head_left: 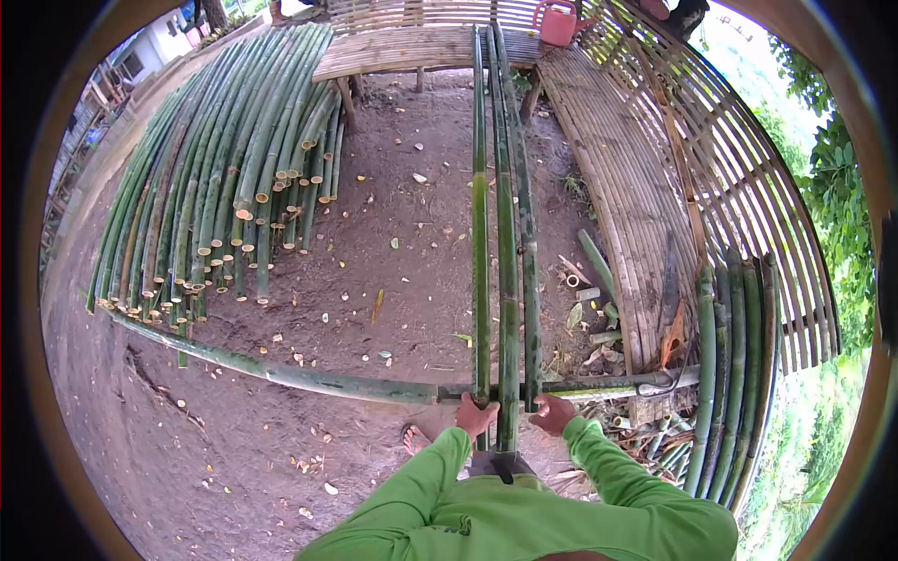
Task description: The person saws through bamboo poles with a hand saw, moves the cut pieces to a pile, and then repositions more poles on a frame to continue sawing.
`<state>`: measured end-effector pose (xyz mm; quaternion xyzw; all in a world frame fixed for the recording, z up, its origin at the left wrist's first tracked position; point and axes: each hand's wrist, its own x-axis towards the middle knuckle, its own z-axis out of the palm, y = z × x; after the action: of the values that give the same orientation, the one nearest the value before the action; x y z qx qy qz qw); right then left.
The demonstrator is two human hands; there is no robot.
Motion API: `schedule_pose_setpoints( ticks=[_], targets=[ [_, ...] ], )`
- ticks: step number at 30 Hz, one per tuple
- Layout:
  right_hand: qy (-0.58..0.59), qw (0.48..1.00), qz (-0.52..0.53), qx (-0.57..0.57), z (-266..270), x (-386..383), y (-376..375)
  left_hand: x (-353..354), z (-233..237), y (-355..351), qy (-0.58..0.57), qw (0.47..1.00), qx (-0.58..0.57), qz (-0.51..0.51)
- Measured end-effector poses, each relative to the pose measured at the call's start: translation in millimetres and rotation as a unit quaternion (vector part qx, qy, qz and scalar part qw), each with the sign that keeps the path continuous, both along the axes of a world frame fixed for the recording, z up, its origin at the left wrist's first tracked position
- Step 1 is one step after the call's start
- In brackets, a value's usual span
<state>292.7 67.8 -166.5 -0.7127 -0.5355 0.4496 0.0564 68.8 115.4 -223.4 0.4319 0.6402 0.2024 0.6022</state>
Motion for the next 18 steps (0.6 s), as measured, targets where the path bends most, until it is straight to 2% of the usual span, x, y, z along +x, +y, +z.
schedule_pose_setpoints(
  ticks=[2,3,5,7,8,10,11,12,13,15,16,17,18],
  targets=[
    [0.027,0.999,-0.002,0.018,10,-9,14,-23,-10,3,-0.08,0.997,0.014,-0.001],
    [0.054,0.998,-0.005,0.041,-9,-10,19,-44,-1,5,-0.15,0.989,-0.011,0.009],
    [0.079,0.995,-0.002,0.057,3,-28,42,-103,54,12,-0.188,0.975,-0.112,0.024],
    [0.078,0.992,0.032,0.098,12,-55,78,-173,95,-5,-0.174,0.979,-0.102,-0.01],
    [0.064,0.987,0.064,0.13,7,-72,98,-196,136,-22,-0.142,0.984,-0.109,-0.003],
    [0.104,0.98,0.034,0.166,3,-113,138,-246,176,-81,-0.187,0.965,-0.181,0.015],
    [0.216,0.964,-0.055,0.144,13,-136,155,-273,181,-124,-0.177,0.956,-0.233,0.027],
    [0.325,0.929,-0.136,0.114,25,-164,173,-281,204,-160,-0.138,0.962,-0.231,0.041],
    [0.426,0.878,-0.207,0.072,31,-188,185,-299,207,-202,-0.08,0.966,-0.247,0.005],
    [0.553,0.784,-0.282,-0.025,24,-217,202,-308,215,-273,0.023,0.964,-0.266,-0.017],
    [0.602,0.728,-0.319,-0.08,22,-237,209,-301,218,-289,0.068,0.963,-0.261,0.001],
    [0.672,0.632,-0.368,-0.12,55,-256,198,-294,219,-298,0.111,0.962,-0.249,0.026],
    [0.634,0.685,-0.34,-0.112,42,-269,185,-286,216,-303,0.145,0.959,-0.235,0.057]
  ],
)
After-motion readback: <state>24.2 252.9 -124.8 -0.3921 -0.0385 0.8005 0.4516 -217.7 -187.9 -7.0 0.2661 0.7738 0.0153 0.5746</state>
